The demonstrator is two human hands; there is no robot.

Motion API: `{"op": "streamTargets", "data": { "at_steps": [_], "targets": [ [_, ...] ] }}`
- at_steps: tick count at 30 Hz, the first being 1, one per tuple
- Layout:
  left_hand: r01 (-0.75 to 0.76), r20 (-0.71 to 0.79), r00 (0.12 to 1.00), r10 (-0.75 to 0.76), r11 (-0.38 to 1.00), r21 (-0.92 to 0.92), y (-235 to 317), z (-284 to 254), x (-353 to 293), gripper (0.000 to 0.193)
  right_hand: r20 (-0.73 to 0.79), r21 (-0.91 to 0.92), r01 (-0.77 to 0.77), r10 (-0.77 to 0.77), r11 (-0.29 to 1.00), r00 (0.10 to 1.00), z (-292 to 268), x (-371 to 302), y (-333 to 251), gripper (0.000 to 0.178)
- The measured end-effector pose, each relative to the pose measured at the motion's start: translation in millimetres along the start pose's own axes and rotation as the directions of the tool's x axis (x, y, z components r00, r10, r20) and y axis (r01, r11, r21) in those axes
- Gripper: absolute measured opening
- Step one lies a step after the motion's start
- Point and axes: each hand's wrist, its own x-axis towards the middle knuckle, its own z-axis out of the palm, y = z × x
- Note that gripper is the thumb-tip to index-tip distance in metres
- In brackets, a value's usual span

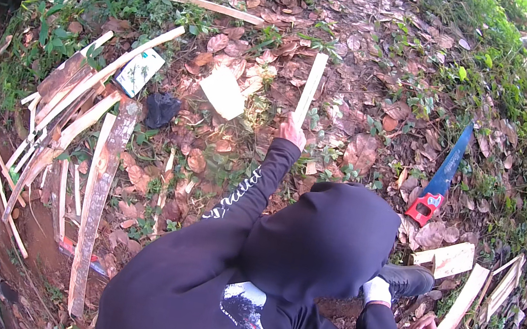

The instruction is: The person sits on the ground and uses a red-handled hand saw to cut a rectangular wooden plank. They hold the plank with one hand and saw with the other, periodically repositioning the wood and continuing the cut until the plank is separated into pieces.

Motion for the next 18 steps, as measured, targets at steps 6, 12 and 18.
{"op": "streamTargets", "data": {
  "at_steps": [6, 12, 18],
  "targets": [
    [-0.201, -0.007, 0.979, 0.202, 0.967, -0.157, 73.0, -11.2, 4.4, 0.057, -0.01, -0.002, 0.02, -0.02, 1.0, 1.0, -7.3, 6.0, 3.0, 0.033],
    [-0.242, 0.144, 0.962, 0.233, 0.969, 0.045, 83.6, 45.8, 0.4, 0.066, -0.027, -0.003, 0.012, -0.013, 1.0, 1.0, -11.4, 12.5, -2.5, 0.032],
    [-0.256, 0.237, 0.945, 0.226, 0.961, 0.103, 75.0, 97.2, -14.4, 0.067, -0.03, 0.004, 0.038, -0.038, 0.999, 0.999, -23.2, -3.5, -0.1, 0.035]
  ]
}}
